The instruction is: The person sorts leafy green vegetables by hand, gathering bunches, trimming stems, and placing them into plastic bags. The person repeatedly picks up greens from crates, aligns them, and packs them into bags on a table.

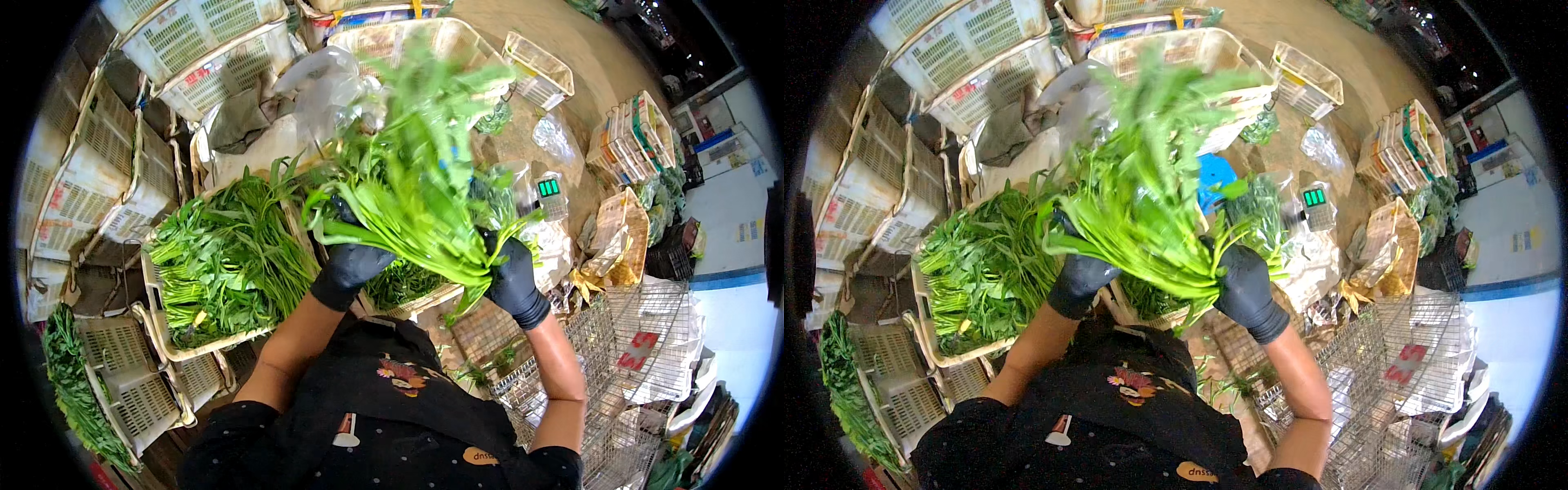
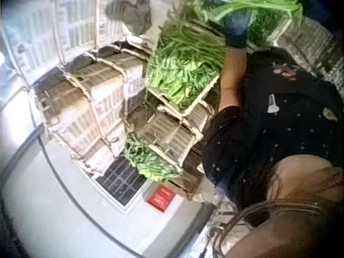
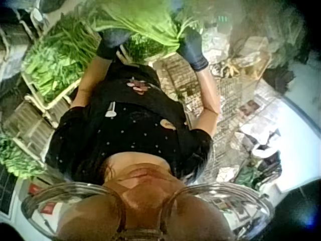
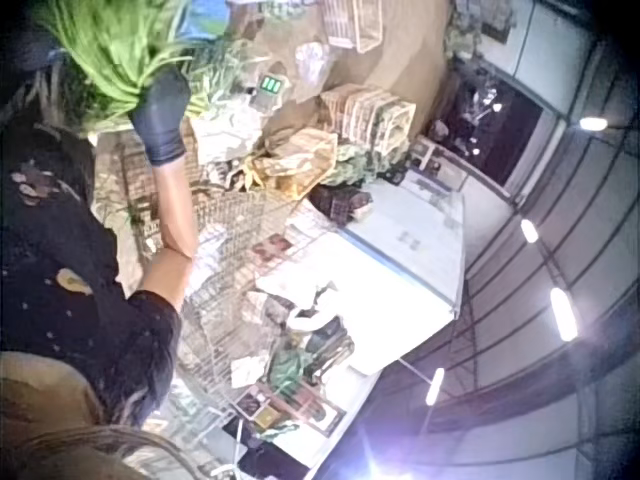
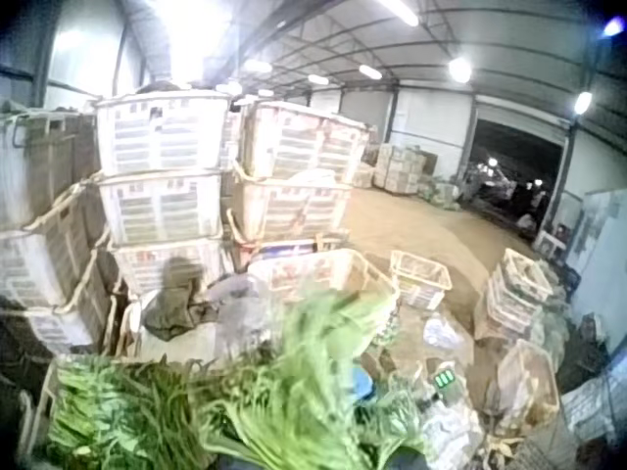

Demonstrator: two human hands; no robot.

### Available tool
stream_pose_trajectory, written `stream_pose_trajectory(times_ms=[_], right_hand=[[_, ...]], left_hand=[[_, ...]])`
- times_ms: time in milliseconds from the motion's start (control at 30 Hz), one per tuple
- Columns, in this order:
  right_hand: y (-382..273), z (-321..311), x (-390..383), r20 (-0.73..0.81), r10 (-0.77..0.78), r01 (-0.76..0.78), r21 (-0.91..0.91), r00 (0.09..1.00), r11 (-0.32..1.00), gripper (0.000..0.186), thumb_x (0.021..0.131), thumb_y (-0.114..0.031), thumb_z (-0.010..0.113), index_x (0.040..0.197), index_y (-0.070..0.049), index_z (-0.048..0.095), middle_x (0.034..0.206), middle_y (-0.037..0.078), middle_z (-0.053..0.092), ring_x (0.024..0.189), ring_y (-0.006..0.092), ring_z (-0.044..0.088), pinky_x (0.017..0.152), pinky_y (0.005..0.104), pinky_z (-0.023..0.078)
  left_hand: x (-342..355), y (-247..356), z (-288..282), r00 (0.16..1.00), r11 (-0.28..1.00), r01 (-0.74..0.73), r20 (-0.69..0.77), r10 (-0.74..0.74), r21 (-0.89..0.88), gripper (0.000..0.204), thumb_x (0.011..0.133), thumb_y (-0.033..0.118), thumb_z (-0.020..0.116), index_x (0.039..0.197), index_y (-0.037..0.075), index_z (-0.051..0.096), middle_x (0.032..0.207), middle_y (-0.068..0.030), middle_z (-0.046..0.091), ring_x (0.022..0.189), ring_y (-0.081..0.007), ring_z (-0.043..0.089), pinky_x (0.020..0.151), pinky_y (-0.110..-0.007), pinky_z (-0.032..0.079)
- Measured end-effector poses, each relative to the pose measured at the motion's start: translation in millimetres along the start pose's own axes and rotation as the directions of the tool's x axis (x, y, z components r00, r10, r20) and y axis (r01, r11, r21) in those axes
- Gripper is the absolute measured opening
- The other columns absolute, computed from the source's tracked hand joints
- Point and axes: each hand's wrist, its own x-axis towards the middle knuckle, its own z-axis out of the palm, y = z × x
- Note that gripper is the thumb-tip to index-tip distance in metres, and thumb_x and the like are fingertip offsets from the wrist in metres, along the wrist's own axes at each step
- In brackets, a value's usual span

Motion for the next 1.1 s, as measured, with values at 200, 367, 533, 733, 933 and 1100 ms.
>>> stream_pose_trajectory(times_ms=[200,367,533,733,933,1100], right_hand=[[-6.3,-25.8,-16.6,0.150,-0.107,0.134,-0.184,0.983,0.974,0.051,0.049,-0.015,0.065,0.096,-0.002,0.049,0.073,0.013,0.049,0.063,0.0304,0.048,0.056,0.0397,0.038],[-10.7,-24.5,-51.4,0.115,0.059,-0.034,-0.207,0.992,0.978,0.059,0.057,-0.012,0.065,0.110,-0.003,0.041,0.093,0.017,0.052,0.081,0.0317,0.053,0.067,0.0375,0.042],[-10.1,-5.5,-74.6,0.013,0.376,-0.369,0.222,0.927,0.902,0.048,0.065,-0.009,0.060,0.108,0.000,0.041,0.093,0.019,0.052,0.084,0.0350,0.051,0.072,0.0366,0.041],[-50.9,-53.2,-63.3,-0.043,0.505,-0.323,0.722,0.862,0.612,0.079,0.068,-0.013,0.062,0.129,-0.006,0.012,0.124,0.014,0.031,0.113,0.0230,0.032,0.092,0.0341,0.027],[-33.7,-33.6,24.5,-0.169,0.345,-0.181,0.600,0.923,0.779,0.055,0.076,-0.013,0.053,0.123,-0.001,0.027,0.121,0.014,0.036,0.111,0.0206,0.034,0.093,0.0305,0.025],[-39.1,-0.2,44.2,-0.224,0.181,-0.195,-0.041,0.958,0.980,0.049,0.073,-0.012,0.051,0.115,0.004,0.033,0.119,0.023,0.034,0.109,0.0341,0.034,0.092,0.0366,0.027]], left_hand=[[32.7,-25.1,-22.1,0.991,0.972,-0.132,-0.039,0.127,-0.195,0.041,0.082,0.039,0.037,0.103,0.005,0.048,0.096,-0.0107,0.055,0.082,-0.0260,0.054,0.074,-0.041,0.045],[75.9,-43.4,7.5,0.999,0.968,0.038,0.001,-0.039,-0.247,0.036,0.081,0.033,0.040,0.102,0.005,0.050,0.093,-0.0100,0.056,0.080,-0.0248,0.055,0.073,-0.039,0.046],[94.8,-65.5,25.0,0.988,0.954,0.151,0.010,-0.154,-0.260,0.032,0.079,0.027,0.044,0.101,0.004,0.051,0.090,-0.0094,0.058,0.079,-0.0235,0.056,0.072,-0.037,0.047],[91.7,-69.9,9.5,0.990,0.985,0.117,-0.066,-0.125,-0.123,0.029,0.078,0.019,0.048,0.102,0.003,0.050,0.094,-0.0099,0.056,0.085,-0.0213,0.054,0.076,-0.034,0.045],[89.6,-65.6,37.9,0.988,0.914,-0.069,-0.098,0.118,0.399,0.034,0.075,0.015,0.055,0.105,0.001,0.045,0.096,-0.0067,0.053,0.082,-0.0149,0.053,0.072,-0.025,0.046],[78.6,-31.9,53.1,0.973,0.697,-0.138,-0.035,0.229,0.704,0.042,0.071,0.011,0.061,0.108,0.001,0.044,0.100,-0.0067,0.052,0.087,-0.0155,0.051,0.076,-0.028,0.043]])
